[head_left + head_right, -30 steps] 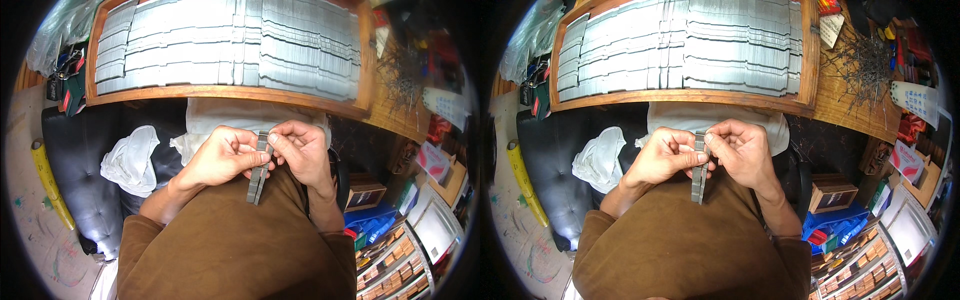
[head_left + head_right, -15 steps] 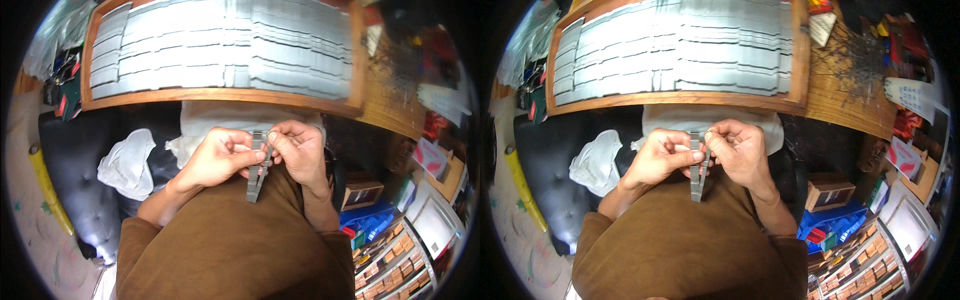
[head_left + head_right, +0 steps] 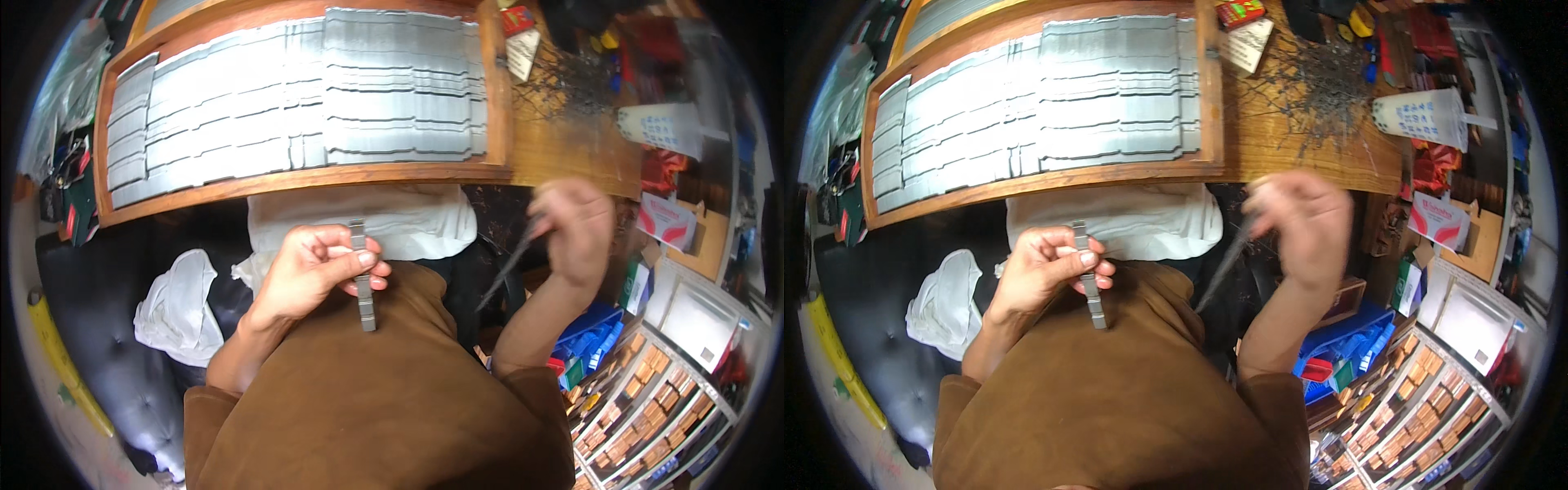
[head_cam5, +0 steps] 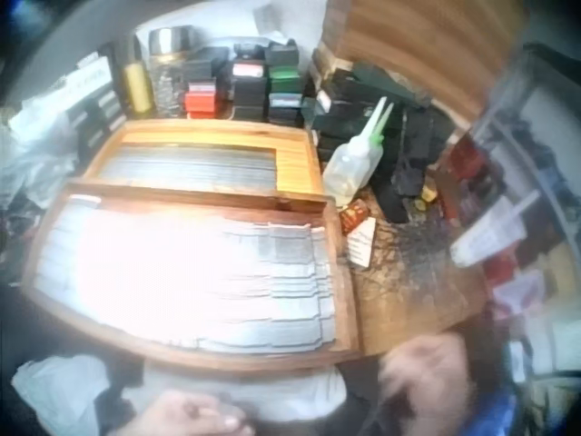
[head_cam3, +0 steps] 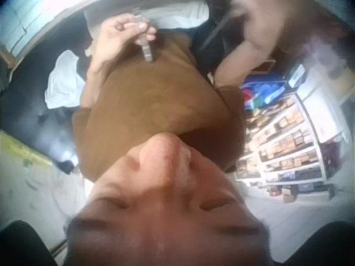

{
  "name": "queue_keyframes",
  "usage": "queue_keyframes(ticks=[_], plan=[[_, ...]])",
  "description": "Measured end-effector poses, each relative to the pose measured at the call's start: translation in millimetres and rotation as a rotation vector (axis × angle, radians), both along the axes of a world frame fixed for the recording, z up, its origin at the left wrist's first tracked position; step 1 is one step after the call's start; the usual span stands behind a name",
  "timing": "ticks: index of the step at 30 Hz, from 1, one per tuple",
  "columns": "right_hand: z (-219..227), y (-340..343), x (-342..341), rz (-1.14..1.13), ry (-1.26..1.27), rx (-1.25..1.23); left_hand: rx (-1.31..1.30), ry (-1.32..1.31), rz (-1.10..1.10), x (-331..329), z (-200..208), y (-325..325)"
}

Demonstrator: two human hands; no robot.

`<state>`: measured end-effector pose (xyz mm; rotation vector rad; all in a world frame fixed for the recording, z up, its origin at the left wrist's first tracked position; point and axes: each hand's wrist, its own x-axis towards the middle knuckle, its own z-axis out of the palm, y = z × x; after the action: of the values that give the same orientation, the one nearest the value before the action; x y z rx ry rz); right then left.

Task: The person repeatedly picks up small metal strips from a wooden tray, bends them with their fingers, and places them back into the tray. The person handles the metal strips one at a time, performing a repetitive bending motion throughout the clip.

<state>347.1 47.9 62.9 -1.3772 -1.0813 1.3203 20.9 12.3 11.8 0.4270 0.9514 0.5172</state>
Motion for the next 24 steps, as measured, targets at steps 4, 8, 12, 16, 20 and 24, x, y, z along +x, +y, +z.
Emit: queue_keyframes(ticks=[4,8,12,16,20,24], plan=[[-32,-15,-93,0.25,0.128,-0.329,0.005,0.021,-0.091,3,2,5],[-60,-16,-114,0.312,0.24,-0.402,0.027,-0.04,-0.07,-1,-9,3],[-63,-15,-118,0.359,0.163,-0.347,0.034,-0.037,-0.055,-2,-13,-2],[-63,-20,-118,0.357,0.152,-0.324,0.046,-0.039,-0.063,3,-15,-4],[-67,-47,-114,0.207,0.177,-0.22,0.031,-0.007,-0.073,5,-18,0],[-47,-77,-84,0.514,0.005,-0.177,-0.002,0.018,0.02,7,-16,10]])
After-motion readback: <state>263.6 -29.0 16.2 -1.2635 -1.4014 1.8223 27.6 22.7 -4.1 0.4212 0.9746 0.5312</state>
